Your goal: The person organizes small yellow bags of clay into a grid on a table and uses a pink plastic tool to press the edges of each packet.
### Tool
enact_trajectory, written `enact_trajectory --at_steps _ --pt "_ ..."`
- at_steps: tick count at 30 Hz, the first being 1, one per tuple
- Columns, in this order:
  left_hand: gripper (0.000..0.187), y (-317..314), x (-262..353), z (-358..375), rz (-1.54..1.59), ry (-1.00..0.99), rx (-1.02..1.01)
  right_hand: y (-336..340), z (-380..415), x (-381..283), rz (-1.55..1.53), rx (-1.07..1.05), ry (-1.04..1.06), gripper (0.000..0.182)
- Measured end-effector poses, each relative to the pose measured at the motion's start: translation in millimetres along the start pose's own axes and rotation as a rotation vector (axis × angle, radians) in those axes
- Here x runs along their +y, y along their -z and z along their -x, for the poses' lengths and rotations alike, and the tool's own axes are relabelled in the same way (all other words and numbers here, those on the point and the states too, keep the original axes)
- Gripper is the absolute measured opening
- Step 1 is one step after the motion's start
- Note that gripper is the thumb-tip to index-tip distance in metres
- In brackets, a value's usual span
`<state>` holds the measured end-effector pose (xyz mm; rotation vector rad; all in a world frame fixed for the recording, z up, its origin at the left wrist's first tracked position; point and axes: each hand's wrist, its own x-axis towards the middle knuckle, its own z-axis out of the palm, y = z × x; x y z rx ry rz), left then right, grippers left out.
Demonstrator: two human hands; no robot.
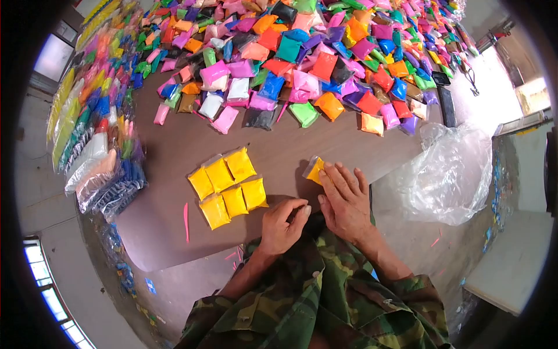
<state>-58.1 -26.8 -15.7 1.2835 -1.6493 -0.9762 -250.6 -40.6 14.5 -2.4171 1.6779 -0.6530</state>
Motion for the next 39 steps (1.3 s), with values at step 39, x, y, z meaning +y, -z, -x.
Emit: enact_trajectory --at_steps 39 --pt "0.01 -4 -4 -3 -0.022 0.001 -0.03 3 5 26 -0.049 -0.116 0.014 0.059"
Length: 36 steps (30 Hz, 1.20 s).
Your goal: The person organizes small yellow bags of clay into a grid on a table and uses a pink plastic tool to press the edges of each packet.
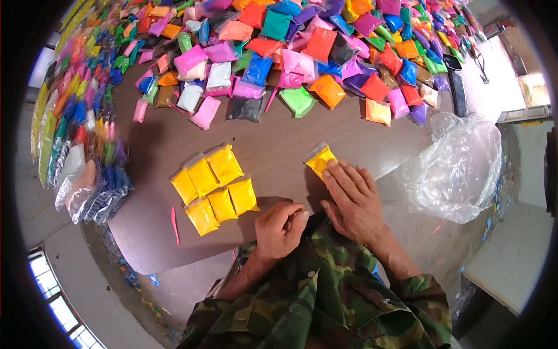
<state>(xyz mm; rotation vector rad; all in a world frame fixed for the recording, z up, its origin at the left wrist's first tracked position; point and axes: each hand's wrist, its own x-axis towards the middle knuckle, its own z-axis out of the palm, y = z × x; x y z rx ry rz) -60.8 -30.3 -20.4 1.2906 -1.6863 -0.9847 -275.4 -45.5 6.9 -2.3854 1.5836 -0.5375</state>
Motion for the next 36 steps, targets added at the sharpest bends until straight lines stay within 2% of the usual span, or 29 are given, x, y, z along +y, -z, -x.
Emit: enact_trajectory --at_steps 5,12,15,20,24,27,30,36 --pt "0.012 0 -2 1 0.013 0.003 0.01 -8 0 9 -0.013 -0.06 0.008 0.061" --pt "0.013 -3 -3 1 0.034 0.016 -0.005 -8 -2 6 0.026 -0.04 0.028 0.06" --pt "0.016 -5 -2 -1 0.032 -0.079 0.054 -3 -2 3 0.034 -0.031 0.015 0.059" --pt "0.015 -2 -2 2 0.018 -0.073 0.051 1 -4 -2 0.05 0.019 0.034 0.061" --pt "0.015 -4 0 0 0.023 -0.103 0.077 3 -13 1 0.042 -0.035 0.081 0.064" --pt "0.015 -3 -4 2 0.02 -0.086 0.062 -7 -14 7 0.069 -0.037 0.104 0.065" --pt "0.013 1 1 3 0.027 0.03 0.009 -11 -14 6 0.049 -0.048 0.077 0.065" --pt "0.013 -2 -2 2 0.042 -0.006 0.017 -17 -12 6 0.004 -0.039 0.045 0.063"
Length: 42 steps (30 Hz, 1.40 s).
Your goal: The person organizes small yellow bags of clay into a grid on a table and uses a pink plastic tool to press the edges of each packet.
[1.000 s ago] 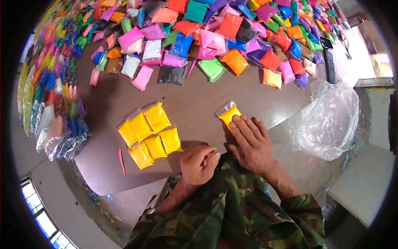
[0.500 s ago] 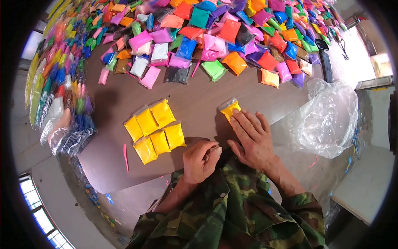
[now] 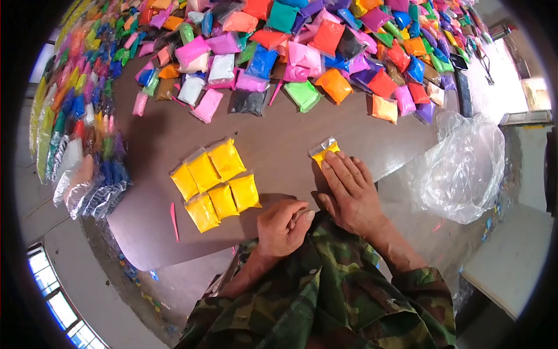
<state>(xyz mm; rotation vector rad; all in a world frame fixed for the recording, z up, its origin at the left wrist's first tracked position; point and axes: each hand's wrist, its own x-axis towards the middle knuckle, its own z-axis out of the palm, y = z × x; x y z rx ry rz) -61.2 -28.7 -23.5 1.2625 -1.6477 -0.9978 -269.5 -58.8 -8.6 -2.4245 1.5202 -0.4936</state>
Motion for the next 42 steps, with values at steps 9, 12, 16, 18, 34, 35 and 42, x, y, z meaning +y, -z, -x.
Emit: enact_trajectory --at_steps 9,12,16,18,34,35,42 --pt "0.016 23 16 10 0.05 -0.024 0.058 1 1 -4 -0.033 0.054 0.015 0.061" --pt "0.013 53 25 22 -0.145 -0.046 0.242 -1 1 -11 -0.042 0.084 0.005 0.058" --pt "0.012 125 -6 37 -0.452 0.191 0.613 -4 1 -15 -0.059 0.143 0.023 0.054" --pt "0.014 161 -25 46 -0.681 0.257 0.655 -6 0 -11 -0.076 0.161 0.03 0.053" --pt "0.013 204 -22 57 -0.686 0.301 0.482 -11 9 -4 -0.174 0.264 0.041 0.046" --pt "0.013 186 10 42 -0.598 0.329 0.445 -10 9 -3 -0.157 0.263 0.041 0.044" --pt "0.019 24 33 -21 -0.408 0.048 -0.002 -8 12 0 -0.12 0.312 0.068 0.037"
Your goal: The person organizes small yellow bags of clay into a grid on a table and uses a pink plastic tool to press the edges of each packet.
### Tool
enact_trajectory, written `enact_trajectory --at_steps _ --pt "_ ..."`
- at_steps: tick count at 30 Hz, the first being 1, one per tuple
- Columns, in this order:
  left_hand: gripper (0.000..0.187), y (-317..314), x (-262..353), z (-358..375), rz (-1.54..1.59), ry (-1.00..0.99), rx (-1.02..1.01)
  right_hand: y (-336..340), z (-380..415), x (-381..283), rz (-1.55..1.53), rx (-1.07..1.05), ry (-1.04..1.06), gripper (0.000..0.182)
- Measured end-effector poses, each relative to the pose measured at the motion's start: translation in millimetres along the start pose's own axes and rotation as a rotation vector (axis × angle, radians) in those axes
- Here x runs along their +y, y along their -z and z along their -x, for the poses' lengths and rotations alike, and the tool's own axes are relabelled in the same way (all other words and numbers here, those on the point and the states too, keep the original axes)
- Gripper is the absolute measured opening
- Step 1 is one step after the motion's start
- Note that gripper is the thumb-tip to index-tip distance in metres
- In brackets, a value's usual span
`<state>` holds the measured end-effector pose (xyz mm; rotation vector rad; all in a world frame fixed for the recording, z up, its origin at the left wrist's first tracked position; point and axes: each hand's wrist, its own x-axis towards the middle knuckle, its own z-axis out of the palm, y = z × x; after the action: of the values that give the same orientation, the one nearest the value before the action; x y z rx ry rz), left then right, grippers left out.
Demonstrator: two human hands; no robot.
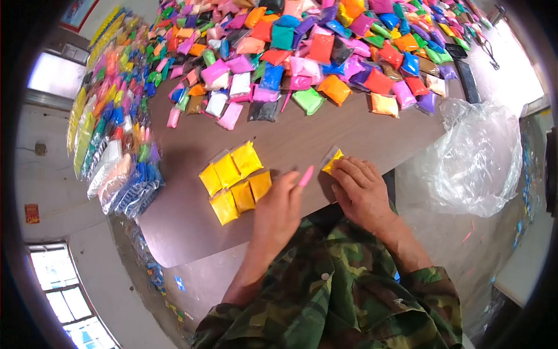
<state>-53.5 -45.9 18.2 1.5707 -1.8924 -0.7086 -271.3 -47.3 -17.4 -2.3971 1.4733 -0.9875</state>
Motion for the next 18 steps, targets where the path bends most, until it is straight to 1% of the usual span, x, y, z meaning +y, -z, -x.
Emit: enact_trajectory --at_steps 3,6,7,10,11,14,17,18 --pt "0.018 -34 11 -16 0.005 -0.126 -0.008 3 6 -1 0.011 0.026 -0.011 0.036" --pt "0.015 -43 10 -24 -0.058 -0.207 -0.076 3 8 1 -0.036 0.072 -0.041 0.035" --pt "0.014 -44 8 -30 -0.055 -0.25 -0.063 2 8 1 -0.035 0.085 -0.038 0.034" --pt "0.012 -42 5 -39 -0.099 -0.266 -0.087 3 8 1 -0.047 0.092 -0.045 0.033" --pt "0.01 -40 9 -42 -0.099 -0.216 -0.114 2 8 1 -0.039 0.092 -0.038 0.032" --pt "0.009 -39 8 -55 -0.225 -0.239 -0.121 1 9 2 -0.027 0.097 -0.024 0.03" --pt "0.009 -43 4 -66 -0.114 -0.24 -0.068 0 8 4 -0.037 0.113 -0.027 0.028" --pt "0.009 -44 9 -66 -0.08 -0.24 -0.084 -1 8 4 -0.044 0.12 -0.031 0.027"
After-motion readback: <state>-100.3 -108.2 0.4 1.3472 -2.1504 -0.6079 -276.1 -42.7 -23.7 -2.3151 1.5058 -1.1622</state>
